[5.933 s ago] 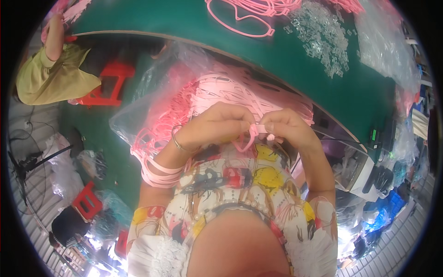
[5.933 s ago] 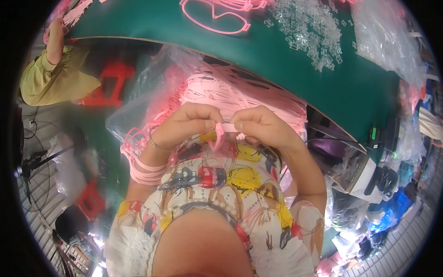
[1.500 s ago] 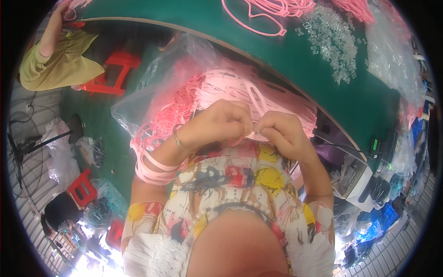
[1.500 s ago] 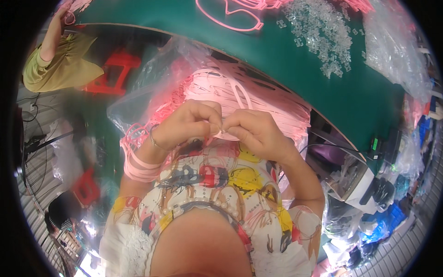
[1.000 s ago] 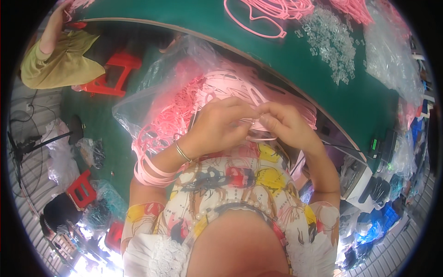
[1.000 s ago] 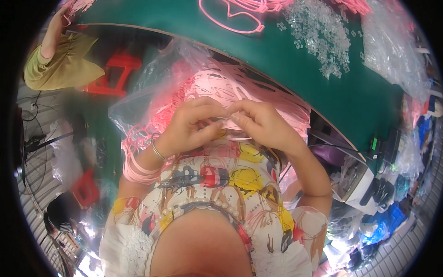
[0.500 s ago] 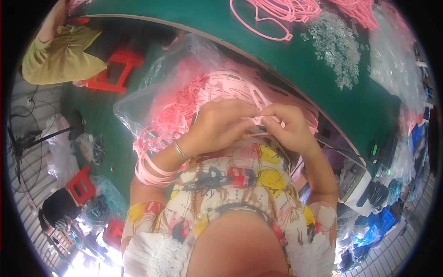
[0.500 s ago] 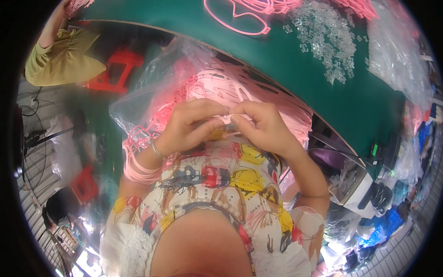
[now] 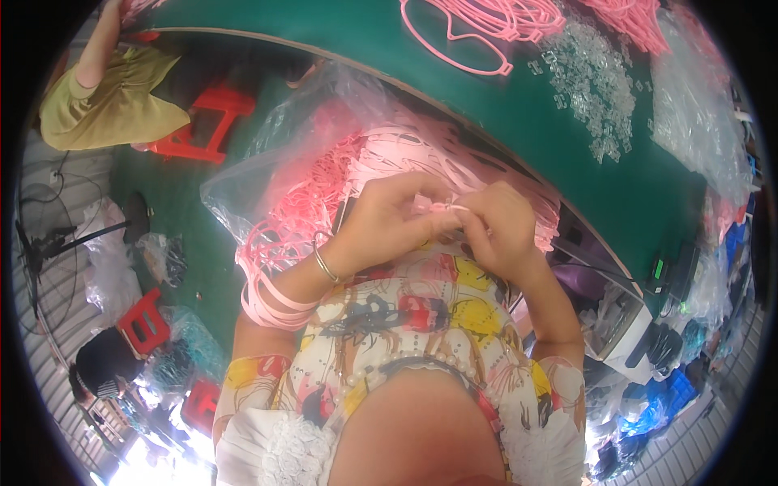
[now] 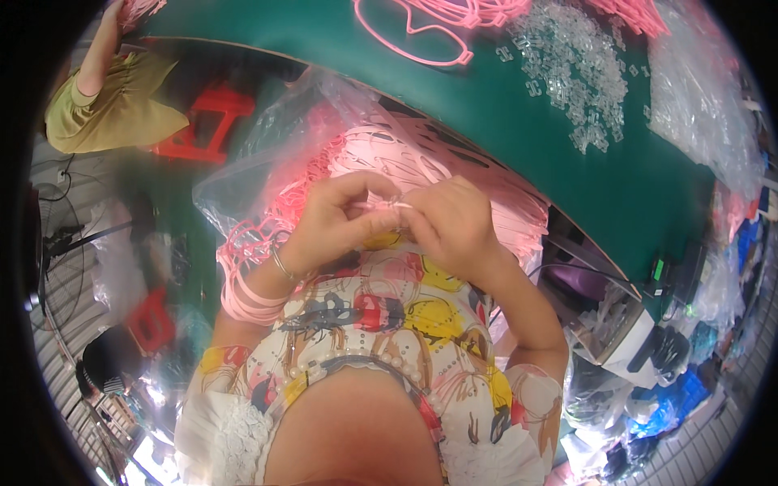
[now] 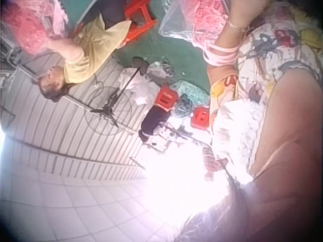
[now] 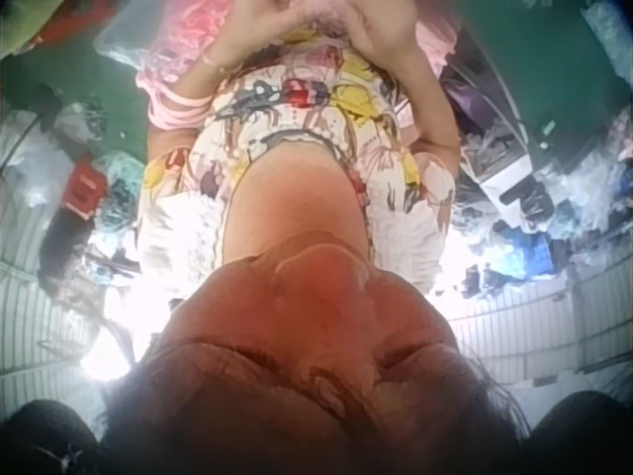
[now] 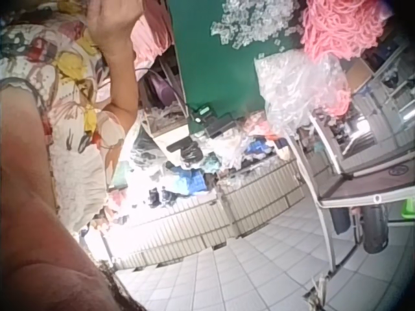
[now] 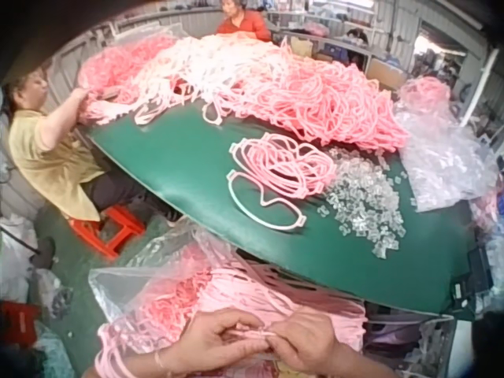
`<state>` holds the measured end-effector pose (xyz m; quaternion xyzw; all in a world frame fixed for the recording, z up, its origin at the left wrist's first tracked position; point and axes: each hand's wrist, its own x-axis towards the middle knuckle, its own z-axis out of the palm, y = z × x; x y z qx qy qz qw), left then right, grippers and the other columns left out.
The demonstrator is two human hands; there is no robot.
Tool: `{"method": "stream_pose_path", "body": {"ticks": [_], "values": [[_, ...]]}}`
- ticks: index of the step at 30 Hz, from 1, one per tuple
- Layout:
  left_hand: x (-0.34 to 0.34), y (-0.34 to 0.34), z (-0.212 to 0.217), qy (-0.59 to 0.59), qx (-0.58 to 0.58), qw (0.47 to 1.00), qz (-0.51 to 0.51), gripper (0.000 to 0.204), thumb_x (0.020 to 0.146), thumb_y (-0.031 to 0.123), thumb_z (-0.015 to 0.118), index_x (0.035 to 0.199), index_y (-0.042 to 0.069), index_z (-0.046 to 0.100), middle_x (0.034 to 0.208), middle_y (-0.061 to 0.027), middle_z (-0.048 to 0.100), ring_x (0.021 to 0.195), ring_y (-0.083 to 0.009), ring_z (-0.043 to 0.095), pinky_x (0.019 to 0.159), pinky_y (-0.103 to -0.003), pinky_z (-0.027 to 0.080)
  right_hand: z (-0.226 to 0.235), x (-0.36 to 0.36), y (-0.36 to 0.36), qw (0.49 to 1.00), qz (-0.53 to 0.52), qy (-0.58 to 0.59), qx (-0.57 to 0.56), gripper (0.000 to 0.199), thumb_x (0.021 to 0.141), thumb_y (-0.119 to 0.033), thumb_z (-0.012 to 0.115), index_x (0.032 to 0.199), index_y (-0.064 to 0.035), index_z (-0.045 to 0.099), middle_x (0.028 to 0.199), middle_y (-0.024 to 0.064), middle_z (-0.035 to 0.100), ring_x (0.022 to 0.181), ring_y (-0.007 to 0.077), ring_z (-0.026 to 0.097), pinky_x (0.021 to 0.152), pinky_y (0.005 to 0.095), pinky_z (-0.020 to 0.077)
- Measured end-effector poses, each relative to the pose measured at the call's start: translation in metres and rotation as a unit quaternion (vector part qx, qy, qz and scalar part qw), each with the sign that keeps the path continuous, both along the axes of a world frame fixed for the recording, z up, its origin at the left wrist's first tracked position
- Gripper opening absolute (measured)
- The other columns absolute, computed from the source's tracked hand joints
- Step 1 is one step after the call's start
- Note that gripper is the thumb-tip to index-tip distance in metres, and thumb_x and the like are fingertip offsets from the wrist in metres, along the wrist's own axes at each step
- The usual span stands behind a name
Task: The person sits at a green table and repeatedly picks up pink elastic bands and small clear plastic clips. They insert the clips into the ends of the bands to form loops, then place the finished items on the table.
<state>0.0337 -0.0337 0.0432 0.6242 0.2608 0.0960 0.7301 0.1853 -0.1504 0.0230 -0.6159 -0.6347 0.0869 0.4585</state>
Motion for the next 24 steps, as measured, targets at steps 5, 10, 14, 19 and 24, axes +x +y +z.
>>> {"method": "stream_pose_path", "body": {"ticks": [5, 10, 14, 19, 24], "values": [[-0.007, 0.003, -0.003, -0.031, 0.244, 0.966, -0.075, 0.020, 0.080, 0.018, 0.068, 0.093, 0.003, 0.066, 0.079, -0.0112, 0.064, 0.067, -0.0243, 0.060, 0.064, -0.035, 0.044, 0.009, -0.001, -0.003, 0.999, 0.025, -0.034, 0.012, 0.014, 0.071, -0.002, 0.067, 0.083, -0.0029, 0.060, 0.069, 0.0092, 0.059, 0.059, 0.0277, 0.056, 0.055, 0.0371, 0.0413], [-0.014, 0.000, 0.003, -0.067, 0.438, 0.894, -0.065, 0.012, 0.079, 0.012, 0.066, 0.087, 0.003, 0.063, 0.073, -0.0081, 0.061, 0.062, -0.0209, 0.055, 0.064, -0.034, 0.035, 0.026, 0.000, -0.007, 0.995, 0.051, 0.043, -0.069, 0.007, 0.077, -0.004, 0.063, 0.084, -0.0016, 0.061, 0.072, 0.0105, 0.060, 0.059, 0.0265, 0.056, 0.056, 0.0352, 0.0415], [-0.016, -0.001, 0.003, -0.080, 0.518, 0.851, -0.028, 0.012, 0.077, 0.010, 0.068, 0.086, 0.005, 0.062, 0.073, -0.0077, 0.061, 0.065, -0.0216, 0.056, 0.065, -0.034, 0.035, 0.033, -0.001, -0.005, 0.967, 0.065, 0.165, -0.181, 0.007, 0.083, -0.007, 0.058, 0.083, -0.0007, 0.061, 0.071, 0.0113, 0.060, 0.059, 0.0221, 0.056, 0.058, 0.0323, 0.0421], [-0.018, 0.000, -0.003, -0.091, 0.491, 0.866, -0.001, 0.014, 0.076, 0.009, 0.068, 0.087, 0.004, 0.062, 0.074, -0.0082, 0.061, 0.063, -0.0229, 0.057, 0.062, -0.034, 0.037, 0.020, -0.007, -0.003, 0.911, 0.056, 0.328, -0.243, 0.014, 0.086, -0.012, 0.055, 0.081, -0.0007, 0.060, 0.064, 0.0017, 0.058, 0.056, 0.0108, 0.053, 0.051, 0.0280, 0.0413], [-0.020, 0.001, -0.010, -0.117, 0.404, 0.907, -0.021, 0.012, 0.077, 0.008, 0.068, 0.087, 0.005, 0.062, 0.075, -0.0078, 0.062, 0.064, -0.0237, 0.057, 0.061, -0.034, 0.038, 0.020, 0.000, 0.002, 0.794, 0.055, 0.474, -0.377, 0.019, 0.089, -0.017, 0.053, 0.077, -0.0034, 0.059, 0.064, -0.0021, 0.054, 0.047, 0.0030, 0.046, 0.039, 0.0199, 0.0343]]}}
